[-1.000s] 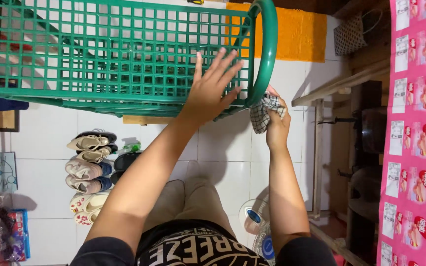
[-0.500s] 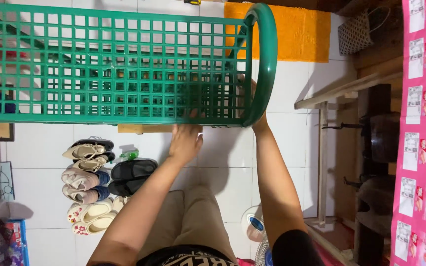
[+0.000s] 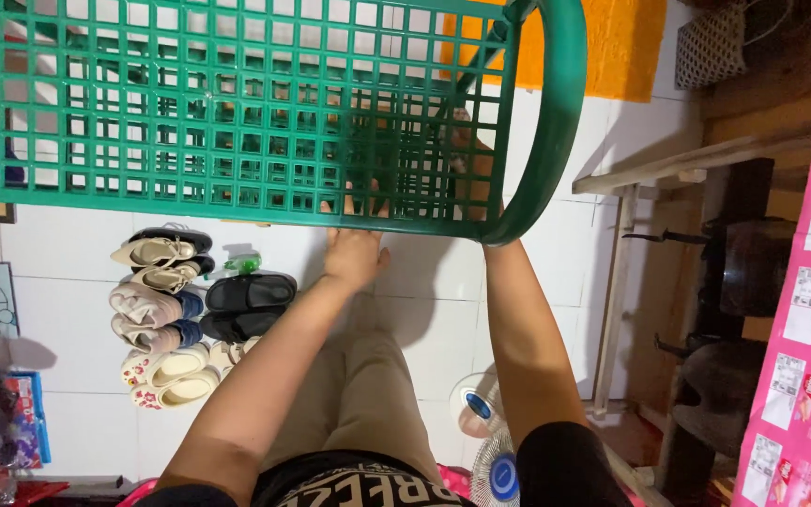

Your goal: Cleaning a green plastic multi-tier shelf using a cloth.

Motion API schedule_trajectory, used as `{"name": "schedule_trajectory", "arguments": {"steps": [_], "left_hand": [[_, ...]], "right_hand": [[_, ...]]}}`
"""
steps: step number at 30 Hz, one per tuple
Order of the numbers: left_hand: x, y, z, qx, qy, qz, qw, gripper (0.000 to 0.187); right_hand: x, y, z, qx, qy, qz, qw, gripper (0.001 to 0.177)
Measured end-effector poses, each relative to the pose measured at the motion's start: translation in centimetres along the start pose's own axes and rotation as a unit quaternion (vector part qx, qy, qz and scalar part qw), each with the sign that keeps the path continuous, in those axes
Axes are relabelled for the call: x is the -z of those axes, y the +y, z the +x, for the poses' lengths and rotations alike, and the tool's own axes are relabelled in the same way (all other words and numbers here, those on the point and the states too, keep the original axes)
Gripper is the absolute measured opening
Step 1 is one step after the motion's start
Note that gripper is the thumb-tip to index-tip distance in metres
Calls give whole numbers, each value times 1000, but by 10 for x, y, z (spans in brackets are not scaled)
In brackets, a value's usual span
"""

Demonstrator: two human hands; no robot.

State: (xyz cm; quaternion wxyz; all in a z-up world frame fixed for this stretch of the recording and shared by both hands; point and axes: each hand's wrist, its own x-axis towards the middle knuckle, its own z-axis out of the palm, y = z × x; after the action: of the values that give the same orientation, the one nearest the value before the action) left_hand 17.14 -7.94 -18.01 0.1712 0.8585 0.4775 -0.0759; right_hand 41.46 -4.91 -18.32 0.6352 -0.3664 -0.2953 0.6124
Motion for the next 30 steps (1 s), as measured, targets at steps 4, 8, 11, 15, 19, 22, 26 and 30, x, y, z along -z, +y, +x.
{"name": "schedule_trajectory", "arguments": {"steps": [4, 8, 11, 15, 19, 22, 26, 30], "left_hand": [[-9, -2, -1, -9, 8, -8, 1000, 93], [-7, -1, 1, 0, -4, -12, 1000, 91], [-17, -3, 4, 9, -59, 10, 998, 86], [-33, -3, 1, -4, 54, 10, 999, 95], [-24, -10, -4, -25, 81, 36, 996, 91], [-17, -15, -18, -56, 114, 17, 992, 91], [-9, -19, -60, -117, 73, 12, 990, 84], [-26, -28, -115, -145, 126, -77, 978, 77]], "right_hand": [[29, 24, -16, 39, -43, -45, 997, 69], [9, 9, -36, 103, -66, -165, 979, 61], [35, 32, -61, 119, -15, -337, 934, 51], [75, 67, -111, 8, 146, -434, 889, 44], [44, 73, -162, 39, 176, -416, 891, 52], [20, 97, -196, -43, 265, -304, 914, 54], [-6, 141, -227, -111, 322, -235, 910, 51], [-55, 167, -244, -87, 291, -220, 927, 47]]}}
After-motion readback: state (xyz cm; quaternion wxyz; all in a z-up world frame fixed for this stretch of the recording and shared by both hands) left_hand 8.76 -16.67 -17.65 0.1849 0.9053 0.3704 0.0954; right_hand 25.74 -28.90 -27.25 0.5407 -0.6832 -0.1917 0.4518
